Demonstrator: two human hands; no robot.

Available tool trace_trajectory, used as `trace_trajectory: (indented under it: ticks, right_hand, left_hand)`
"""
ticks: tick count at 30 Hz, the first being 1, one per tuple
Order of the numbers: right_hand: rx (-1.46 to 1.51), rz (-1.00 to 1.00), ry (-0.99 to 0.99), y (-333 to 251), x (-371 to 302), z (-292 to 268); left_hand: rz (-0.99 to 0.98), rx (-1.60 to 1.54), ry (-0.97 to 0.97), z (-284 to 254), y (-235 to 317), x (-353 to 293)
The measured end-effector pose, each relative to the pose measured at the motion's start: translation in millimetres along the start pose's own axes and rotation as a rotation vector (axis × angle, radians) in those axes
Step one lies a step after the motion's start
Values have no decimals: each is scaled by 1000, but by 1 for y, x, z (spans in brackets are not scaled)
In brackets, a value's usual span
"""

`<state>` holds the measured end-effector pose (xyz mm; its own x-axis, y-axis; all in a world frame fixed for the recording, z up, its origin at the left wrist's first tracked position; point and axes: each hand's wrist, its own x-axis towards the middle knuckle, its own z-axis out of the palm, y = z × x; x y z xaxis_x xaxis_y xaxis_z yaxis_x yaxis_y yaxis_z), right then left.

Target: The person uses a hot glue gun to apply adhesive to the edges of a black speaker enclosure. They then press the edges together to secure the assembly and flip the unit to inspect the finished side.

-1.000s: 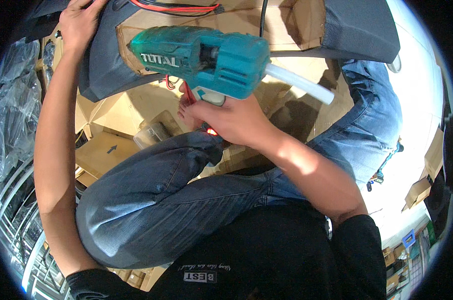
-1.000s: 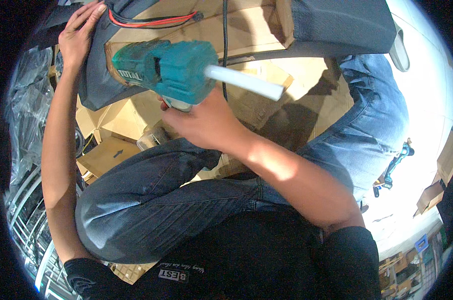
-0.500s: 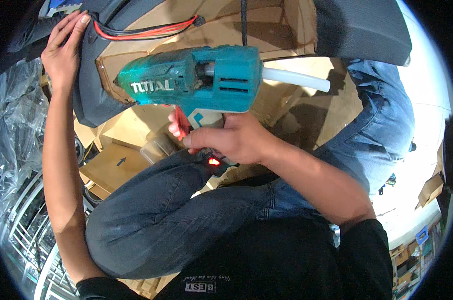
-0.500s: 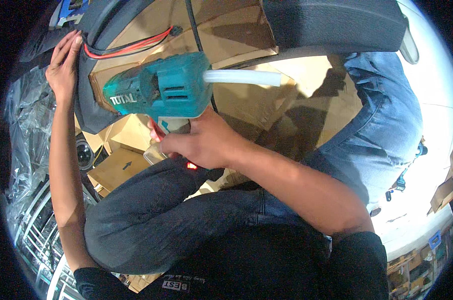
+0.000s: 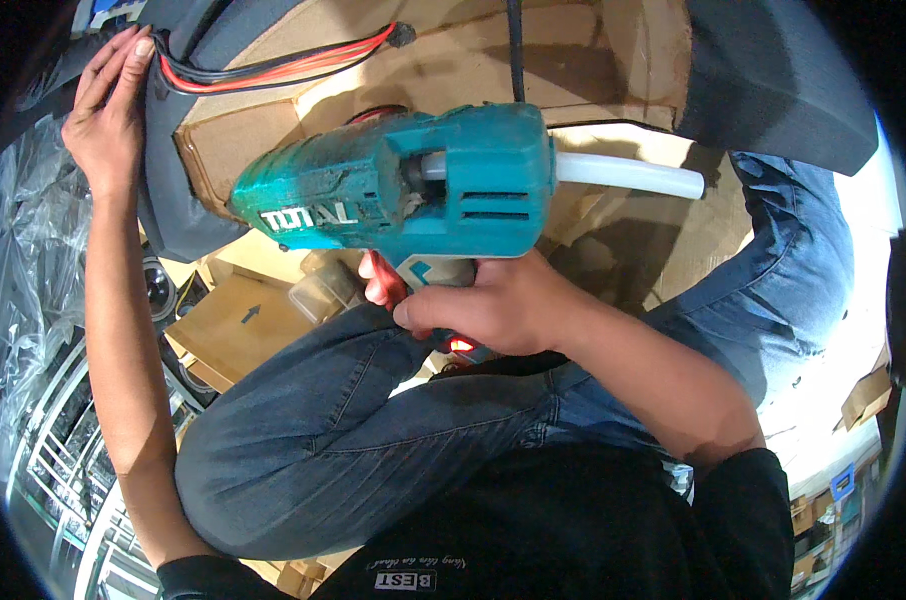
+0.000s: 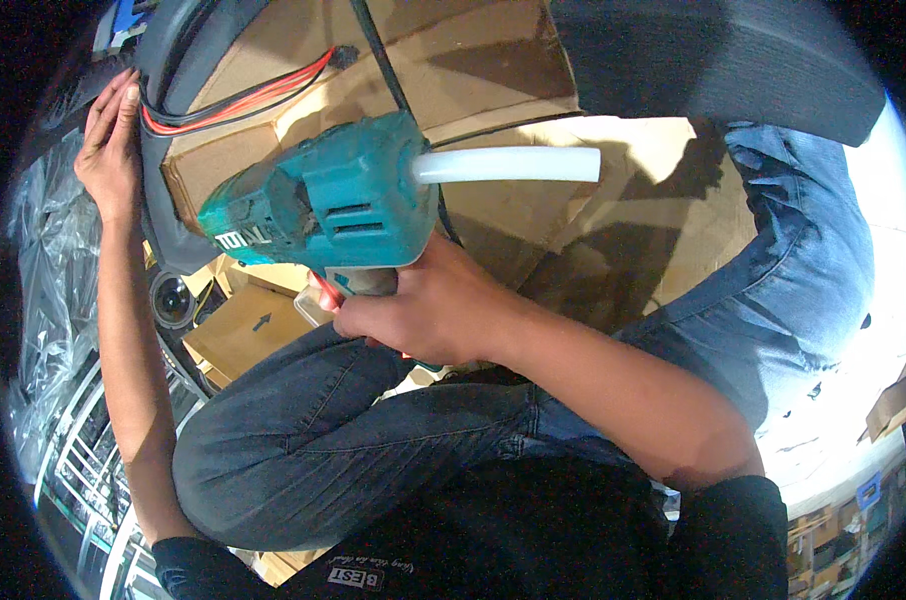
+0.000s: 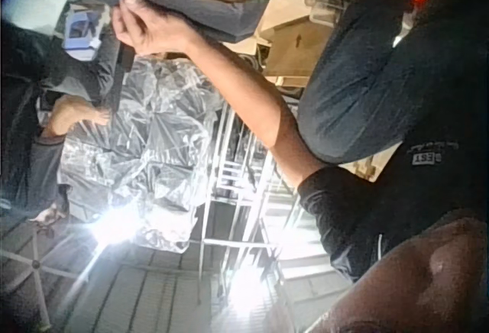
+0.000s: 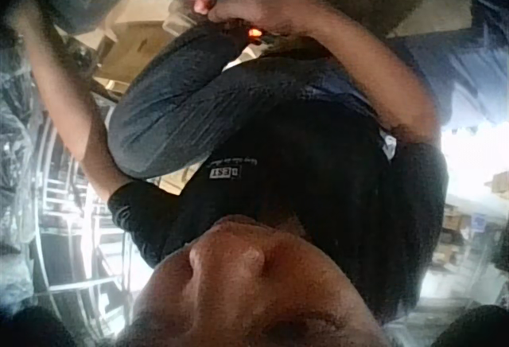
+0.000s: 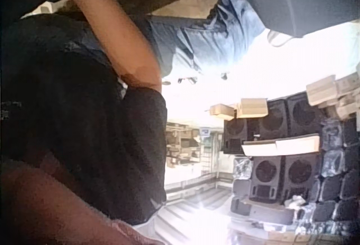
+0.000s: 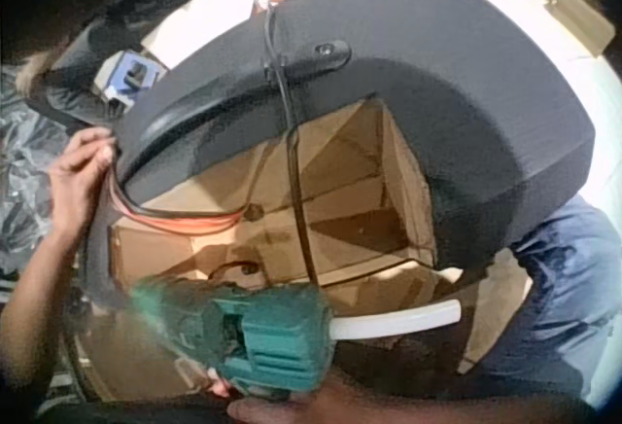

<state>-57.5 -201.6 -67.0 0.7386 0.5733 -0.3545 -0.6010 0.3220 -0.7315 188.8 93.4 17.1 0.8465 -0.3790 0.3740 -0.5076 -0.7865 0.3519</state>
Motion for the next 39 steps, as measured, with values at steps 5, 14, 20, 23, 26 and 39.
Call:
trace_trajectory:
  ticks: [5,14,20,23,26,39]
  right_hand:
    - [9,-103,-4,0,3,4]
    - [-23,-95,19,-1,7,11]
    - [-31,-93,18,5,11,12]
    - [-27,-66,2,2,10,11]
    - [-43,-27,-5,-2,8,9]
    - [10,5,-19,-2,4,7]
  left_hand:
    - [43,3,-11,-3,-5,1]
    - [9,42,-31,-3,2,1]
    - [21,58,-22,-3,0,1]
    - [35,34,-31,-5,-11,4]
    - [24,34,-28,-7,-20,3]
    - [27,50,-18,-6,-20,3]
